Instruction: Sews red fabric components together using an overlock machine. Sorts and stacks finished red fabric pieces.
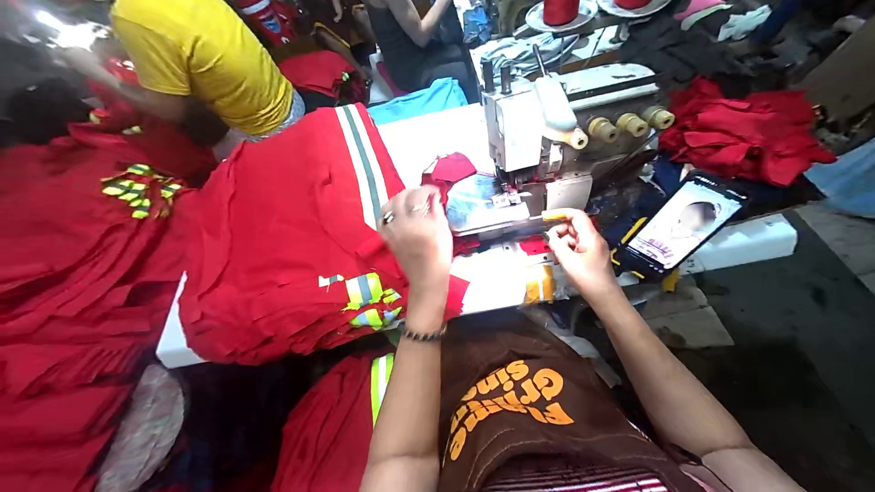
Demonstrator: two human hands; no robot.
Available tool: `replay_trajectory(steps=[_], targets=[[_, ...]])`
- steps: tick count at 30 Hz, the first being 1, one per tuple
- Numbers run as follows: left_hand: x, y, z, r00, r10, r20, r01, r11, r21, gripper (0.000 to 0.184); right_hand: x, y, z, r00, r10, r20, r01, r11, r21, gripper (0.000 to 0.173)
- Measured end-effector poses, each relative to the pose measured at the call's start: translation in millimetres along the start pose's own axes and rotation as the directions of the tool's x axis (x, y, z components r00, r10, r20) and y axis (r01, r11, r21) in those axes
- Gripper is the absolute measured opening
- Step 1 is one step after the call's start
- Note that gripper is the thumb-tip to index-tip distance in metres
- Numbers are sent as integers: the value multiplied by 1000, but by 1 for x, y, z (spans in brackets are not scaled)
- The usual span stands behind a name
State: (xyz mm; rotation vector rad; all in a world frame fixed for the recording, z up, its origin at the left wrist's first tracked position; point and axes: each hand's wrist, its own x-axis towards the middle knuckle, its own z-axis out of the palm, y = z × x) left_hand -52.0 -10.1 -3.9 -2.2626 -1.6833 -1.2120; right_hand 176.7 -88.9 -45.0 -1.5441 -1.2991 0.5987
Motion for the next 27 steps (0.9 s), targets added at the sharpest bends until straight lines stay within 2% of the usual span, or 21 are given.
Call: replay_trajectory(steps=[3,4,5,6,8,10,11,12,14,16,18,20,21,24,27], targets=[[-26,-38,-24,985,-169,-42,173,975,137,34,-12,-1,8,987,-141,74,139,990,28,26],[-28,-48,-29,975,-224,10,217,955,202,41,-19,-2,19,957,-258,133,255,966,42,23],[-27,-55,-33,962,-257,93,228,942,247,48,-27,-4,32,894,-395,209,392,918,58,19],[-26,-60,-33,948,-264,177,211,940,268,50,-36,-8,48,803,-514,301,519,852,71,17],[-22,-68,-24,934,-219,284,161,964,212,37,-49,-19,81,554,-690,466,724,676,141,17],[-13,-75,-23,917,-215,336,210,976,53,30,-52,-17,112,336,-743,578,853,500,147,19],[-7,-79,-29,912,-242,330,274,960,-53,32,-51,-13,123,275,-734,620,897,429,109,21],[4,-85,-36,913,-281,296,337,927,-162,35,-48,-6,130,246,-729,638,926,371,67,23],[39,-107,-47,919,-367,146,394,872,-290,40,-41,1,131,230,-749,621,943,328,47,24],[81,-145,-55,888,-459,11,446,858,-253,48,-38,9,127,211,-801,560,952,298,68,22],[97,-168,-69,847,-529,48,530,835,-144,66,-37,15,123,194,-835,515,965,258,54,22],[88,-162,-84,839,-539,72,544,832,-111,78,-34,15,120,194,-861,471,969,243,45,20],[73,-148,-92,852,-517,75,523,844,-118,77,-33,13,119,202,-865,460,967,251,46,19],[22,-125,-96,921,-389,28,386,898,-213,62,-38,12,118,213,-829,517,957,283,58,23],[-19,-114,-85,906,-421,48,415,860,-295,45,-36,18,119,168,-832,529,969,239,69,24]])
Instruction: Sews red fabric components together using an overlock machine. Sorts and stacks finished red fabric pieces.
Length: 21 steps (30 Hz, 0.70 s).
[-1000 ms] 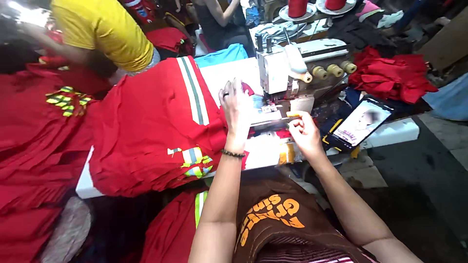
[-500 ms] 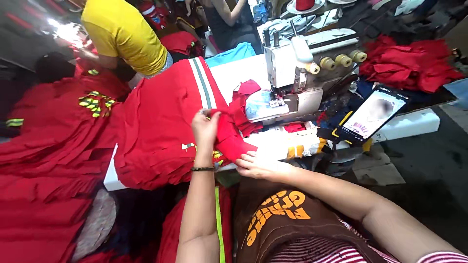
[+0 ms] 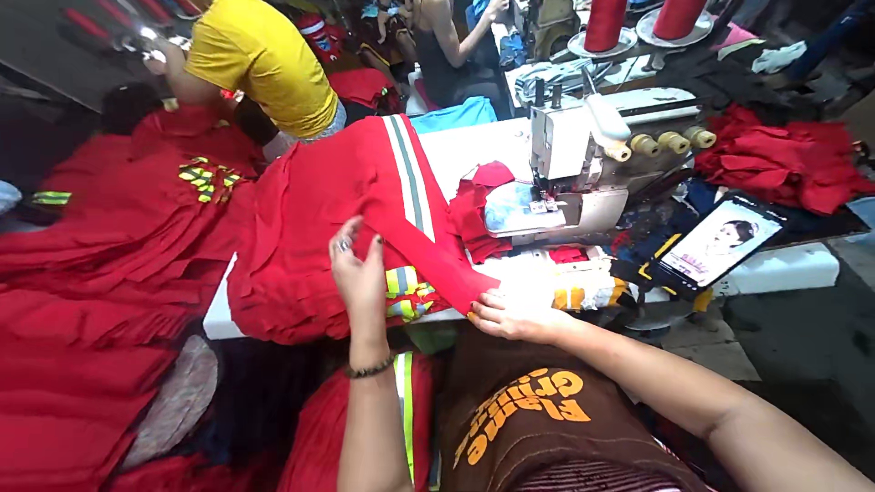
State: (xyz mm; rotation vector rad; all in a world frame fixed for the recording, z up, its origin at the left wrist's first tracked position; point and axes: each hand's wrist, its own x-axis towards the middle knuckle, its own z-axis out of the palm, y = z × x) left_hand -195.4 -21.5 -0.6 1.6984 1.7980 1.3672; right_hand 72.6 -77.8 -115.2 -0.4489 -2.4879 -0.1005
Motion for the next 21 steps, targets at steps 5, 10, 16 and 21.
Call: replay_trajectory(steps=[5,10,16,21], targets=[[-85,-12,11,983,-167,-73,152,973,-174,30,17,1,-15,989,140,-40,-134,982,132,18],[-123,-1,2,984,-132,-122,97,961,-258,24,32,-13,-38,946,278,-168,-228,937,264,19],[-128,14,1,990,-114,80,136,918,-372,18,45,-6,-52,901,421,-106,-394,895,208,21],[-99,46,21,738,-210,641,591,660,-464,41,67,2,-71,861,493,-130,-436,844,312,18]])
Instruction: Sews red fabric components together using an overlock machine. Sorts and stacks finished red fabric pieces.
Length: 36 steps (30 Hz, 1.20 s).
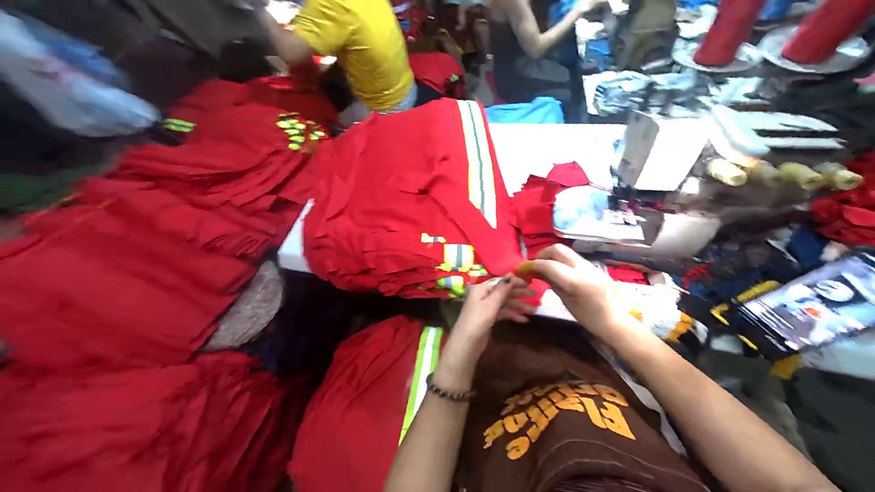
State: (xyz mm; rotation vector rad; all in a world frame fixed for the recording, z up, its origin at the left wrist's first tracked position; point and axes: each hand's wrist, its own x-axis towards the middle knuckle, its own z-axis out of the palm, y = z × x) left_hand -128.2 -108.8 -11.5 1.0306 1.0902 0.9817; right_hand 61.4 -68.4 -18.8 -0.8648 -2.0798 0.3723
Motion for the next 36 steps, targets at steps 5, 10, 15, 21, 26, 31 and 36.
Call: replay_trajectory(steps=[5,10,15,21,26,31,36], targets=[[65,48,-11,971,57,-232,-129,944,-305,27,5,-29,-29,973,-197,-117,208,974,87,16],[117,75,-38,900,141,-413,-227,959,-167,38,-35,-48,-61,944,-325,56,322,944,69,19],[127,69,-36,865,156,-477,-266,949,-171,41,-75,-54,-87,876,-320,361,236,937,256,16],[105,42,-2,834,285,-472,-300,953,47,45,-78,-75,-107,766,-408,496,235,897,375,17],[89,23,36,837,382,-393,-445,892,-81,31,-57,-86,-118,857,-380,347,220,880,420,18],[36,5,77,943,279,-181,-314,928,-202,30,-24,-62,-106,998,-33,61,18,975,220,17],[12,-4,82,941,333,67,-292,894,-340,34,-19,-40,-93,952,223,-212,-172,957,232,15]])
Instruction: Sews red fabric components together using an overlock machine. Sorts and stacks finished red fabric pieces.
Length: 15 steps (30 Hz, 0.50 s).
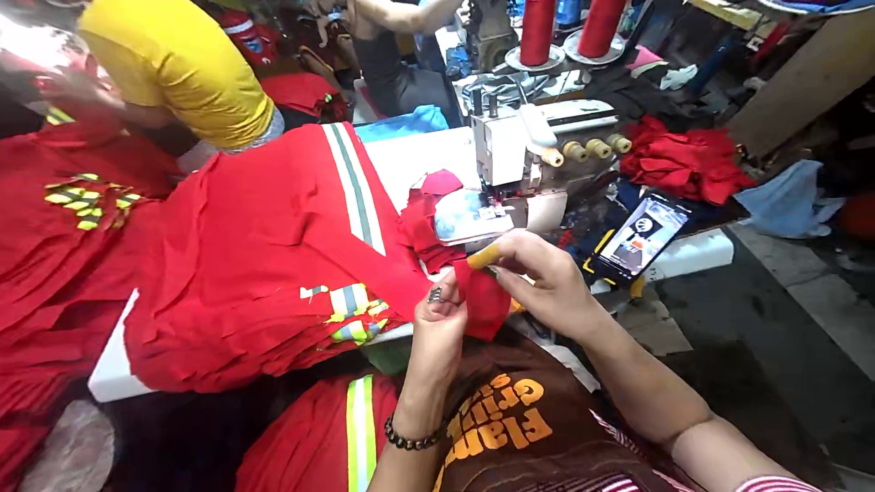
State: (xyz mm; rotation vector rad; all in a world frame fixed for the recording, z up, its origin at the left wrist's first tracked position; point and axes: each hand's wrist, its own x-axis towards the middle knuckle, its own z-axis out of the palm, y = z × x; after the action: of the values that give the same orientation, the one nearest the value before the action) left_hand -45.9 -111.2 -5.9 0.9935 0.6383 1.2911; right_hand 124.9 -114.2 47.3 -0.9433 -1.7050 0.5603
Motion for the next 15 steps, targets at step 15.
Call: replay_trajectory(steps=[15], targets=[[9,7,1,999,-19,50,10,985,172,17,-8,15,10,983,23,-183,-43,993,-108,19]])
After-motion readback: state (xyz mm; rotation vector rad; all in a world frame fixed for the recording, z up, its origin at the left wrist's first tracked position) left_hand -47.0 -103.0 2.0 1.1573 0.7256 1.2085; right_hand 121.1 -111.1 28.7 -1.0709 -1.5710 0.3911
